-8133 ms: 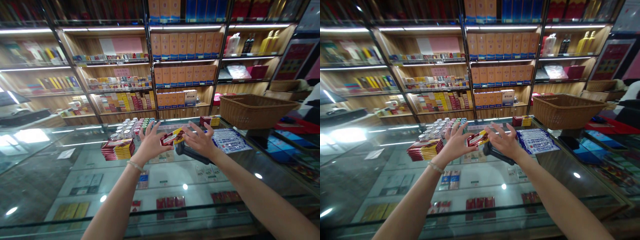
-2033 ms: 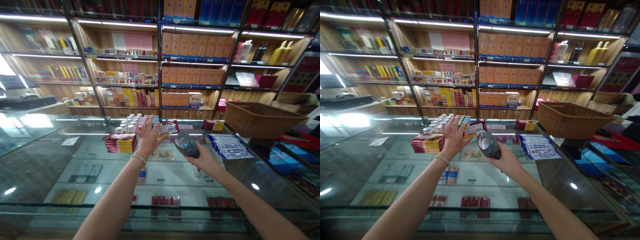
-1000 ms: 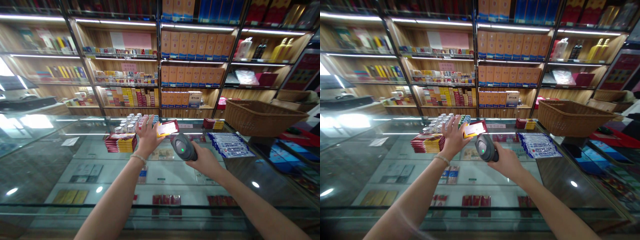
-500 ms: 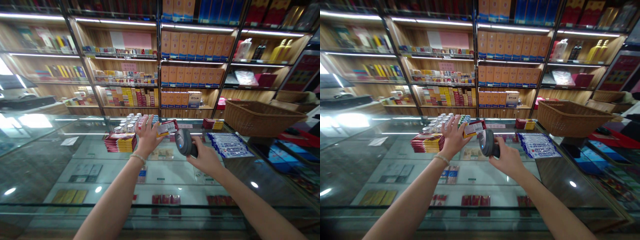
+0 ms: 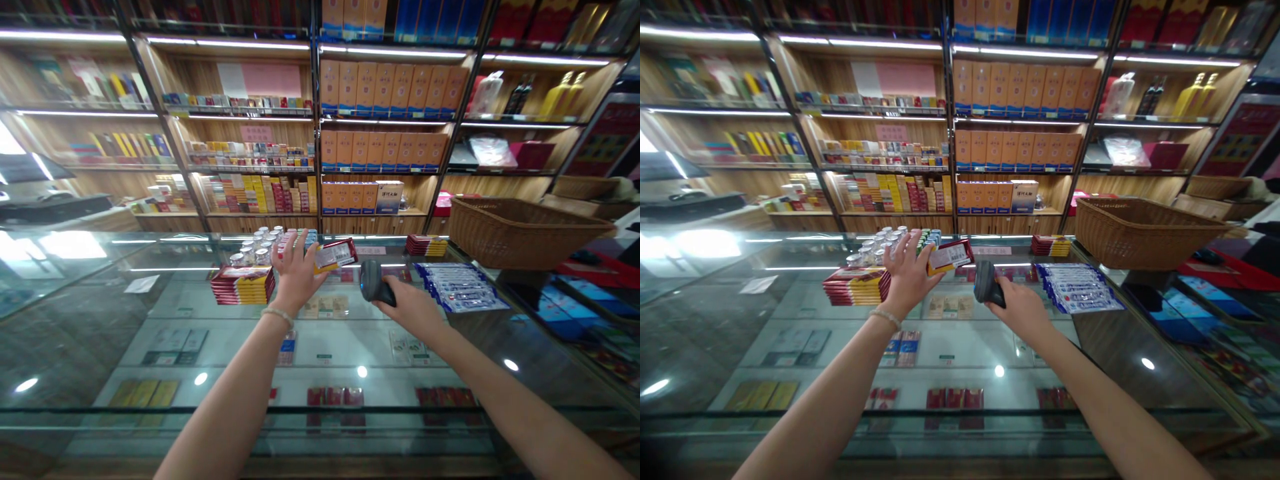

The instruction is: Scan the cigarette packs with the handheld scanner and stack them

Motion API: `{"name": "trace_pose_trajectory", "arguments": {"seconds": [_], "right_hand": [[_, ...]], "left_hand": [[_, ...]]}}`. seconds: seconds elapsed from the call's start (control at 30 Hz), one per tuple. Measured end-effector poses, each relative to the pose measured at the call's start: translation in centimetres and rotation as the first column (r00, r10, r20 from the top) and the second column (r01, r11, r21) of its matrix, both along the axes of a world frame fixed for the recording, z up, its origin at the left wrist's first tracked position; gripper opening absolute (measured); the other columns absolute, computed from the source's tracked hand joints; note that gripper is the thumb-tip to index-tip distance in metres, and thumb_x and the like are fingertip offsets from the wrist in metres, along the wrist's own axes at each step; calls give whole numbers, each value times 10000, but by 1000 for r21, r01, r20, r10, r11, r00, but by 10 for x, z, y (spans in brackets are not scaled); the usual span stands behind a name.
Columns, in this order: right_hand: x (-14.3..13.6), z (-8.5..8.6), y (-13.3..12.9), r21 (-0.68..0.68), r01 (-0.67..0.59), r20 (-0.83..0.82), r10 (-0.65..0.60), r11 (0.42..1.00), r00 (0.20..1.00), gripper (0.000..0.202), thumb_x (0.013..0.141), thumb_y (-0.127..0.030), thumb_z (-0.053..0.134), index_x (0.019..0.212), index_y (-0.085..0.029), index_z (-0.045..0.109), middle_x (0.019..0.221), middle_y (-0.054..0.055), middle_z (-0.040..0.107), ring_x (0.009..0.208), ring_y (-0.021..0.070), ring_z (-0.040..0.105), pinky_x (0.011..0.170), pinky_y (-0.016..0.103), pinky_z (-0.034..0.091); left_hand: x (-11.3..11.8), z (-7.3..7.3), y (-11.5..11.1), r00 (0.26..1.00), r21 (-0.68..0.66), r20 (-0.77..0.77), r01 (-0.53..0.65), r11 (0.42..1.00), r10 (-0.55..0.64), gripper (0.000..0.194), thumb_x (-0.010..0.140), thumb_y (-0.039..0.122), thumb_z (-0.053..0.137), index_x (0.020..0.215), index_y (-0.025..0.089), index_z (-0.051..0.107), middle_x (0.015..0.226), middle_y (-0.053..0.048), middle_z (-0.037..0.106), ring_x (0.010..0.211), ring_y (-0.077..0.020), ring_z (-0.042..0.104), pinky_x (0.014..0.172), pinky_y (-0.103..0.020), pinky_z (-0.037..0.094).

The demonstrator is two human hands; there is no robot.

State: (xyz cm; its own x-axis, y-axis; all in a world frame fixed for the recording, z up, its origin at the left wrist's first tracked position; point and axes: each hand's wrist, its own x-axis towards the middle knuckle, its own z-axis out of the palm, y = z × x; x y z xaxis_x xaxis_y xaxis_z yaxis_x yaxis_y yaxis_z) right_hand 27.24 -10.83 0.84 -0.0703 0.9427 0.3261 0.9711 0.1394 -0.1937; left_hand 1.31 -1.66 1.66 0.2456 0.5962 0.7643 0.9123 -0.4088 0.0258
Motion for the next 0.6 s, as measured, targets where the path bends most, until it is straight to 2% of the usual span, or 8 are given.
{"name": "trace_pose_trajectory", "arguments": {"seconds": [0.13,0.2,0.4,0.6], "right_hand": [[2,-8,8,-57,-68,51,71,996,996,436,972,-426,640,1305,-147,608,1265,176,732,1198,329,681,1053,444,482],[5,-12,11,-74,-75,62,79,994,995,422,984,-421,622,1308,-151,604,1299,183,715,1268,338,638,1114,488,441],[11,-19,18,-91,-50,71,56,995,996,441,976,-442,617,1329,-178,609,1398,197,659,1406,379,529,1145,583,406],[11,-27,21,-110,-48,76,56,993,996,492,957,-452,644,1370,-184,617,1576,187,532,1496,413,436,1196,659,335]], "left_hand": [[1,2,-1,1000,-12,1,-6,1000,6,602,812,436,803,1357,255,621,1686,-154,389,1570,-408,303,1272,-688,68],[1,2,-1,1000,-10,-6,-11,1000,11,606,808,431,806,1357,251,621,1689,-157,382,1571,-411,299,1269,-693,77],[0,0,0,1000,2,-18,-8,1000,8,614,809,435,806,1366,263,617,1691,-153,379,1567,-410,304,1268,-691,77],[0,1,-1,1000,-3,-11,-2,1000,2,608,819,454,794,1367,255,620,1694,-157,372,1562,-413,309,1267,-695,78]]}}
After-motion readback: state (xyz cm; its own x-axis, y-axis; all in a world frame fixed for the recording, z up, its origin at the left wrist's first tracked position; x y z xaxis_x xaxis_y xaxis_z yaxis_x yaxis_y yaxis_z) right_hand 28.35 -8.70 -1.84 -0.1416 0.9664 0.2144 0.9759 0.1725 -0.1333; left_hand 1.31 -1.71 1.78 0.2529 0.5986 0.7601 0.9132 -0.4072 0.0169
